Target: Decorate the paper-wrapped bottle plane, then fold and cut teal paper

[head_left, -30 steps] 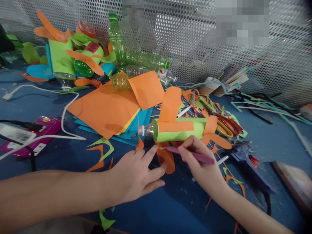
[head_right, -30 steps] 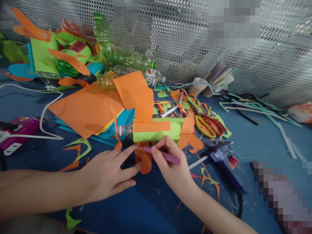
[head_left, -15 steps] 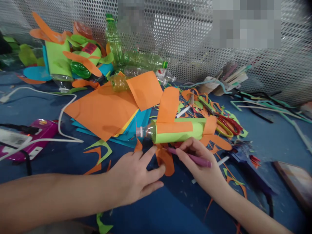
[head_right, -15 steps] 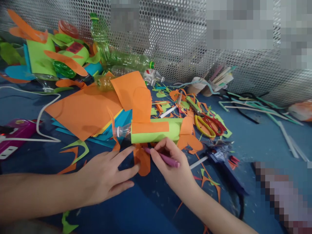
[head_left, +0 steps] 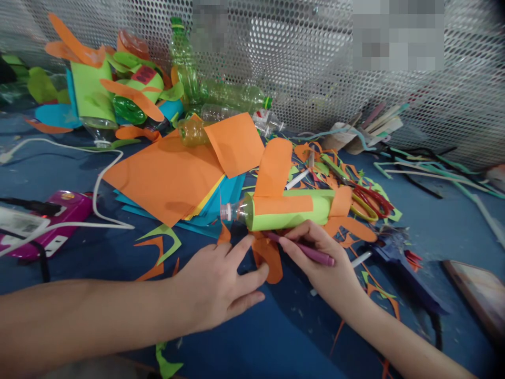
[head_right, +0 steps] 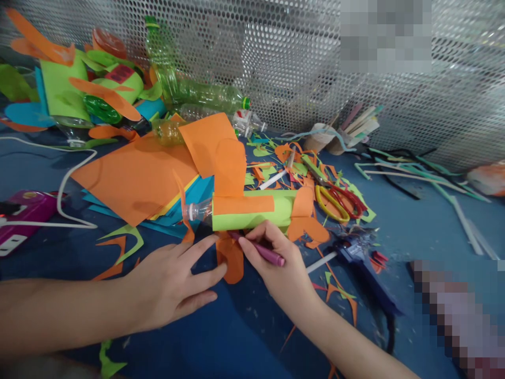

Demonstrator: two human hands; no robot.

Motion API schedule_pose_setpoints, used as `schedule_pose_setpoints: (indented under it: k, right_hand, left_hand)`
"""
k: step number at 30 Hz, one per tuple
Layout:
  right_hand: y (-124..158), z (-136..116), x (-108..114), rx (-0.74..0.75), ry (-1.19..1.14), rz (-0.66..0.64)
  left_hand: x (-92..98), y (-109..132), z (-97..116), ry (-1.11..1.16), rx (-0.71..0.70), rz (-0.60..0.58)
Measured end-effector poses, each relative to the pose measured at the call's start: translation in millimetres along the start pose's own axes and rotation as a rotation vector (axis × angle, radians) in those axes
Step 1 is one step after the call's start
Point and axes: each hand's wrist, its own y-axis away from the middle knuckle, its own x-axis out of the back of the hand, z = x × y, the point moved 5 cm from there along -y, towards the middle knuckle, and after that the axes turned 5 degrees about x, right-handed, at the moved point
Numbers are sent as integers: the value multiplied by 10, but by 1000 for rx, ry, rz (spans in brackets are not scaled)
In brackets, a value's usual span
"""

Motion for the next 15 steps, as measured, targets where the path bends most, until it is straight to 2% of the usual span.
schedule_pose_setpoints:
  k: [15]
  right_hand:
    - [-8,-65,1,-34,-25,10]
  left_hand:
    - [5,10,-3,9,-6,12]
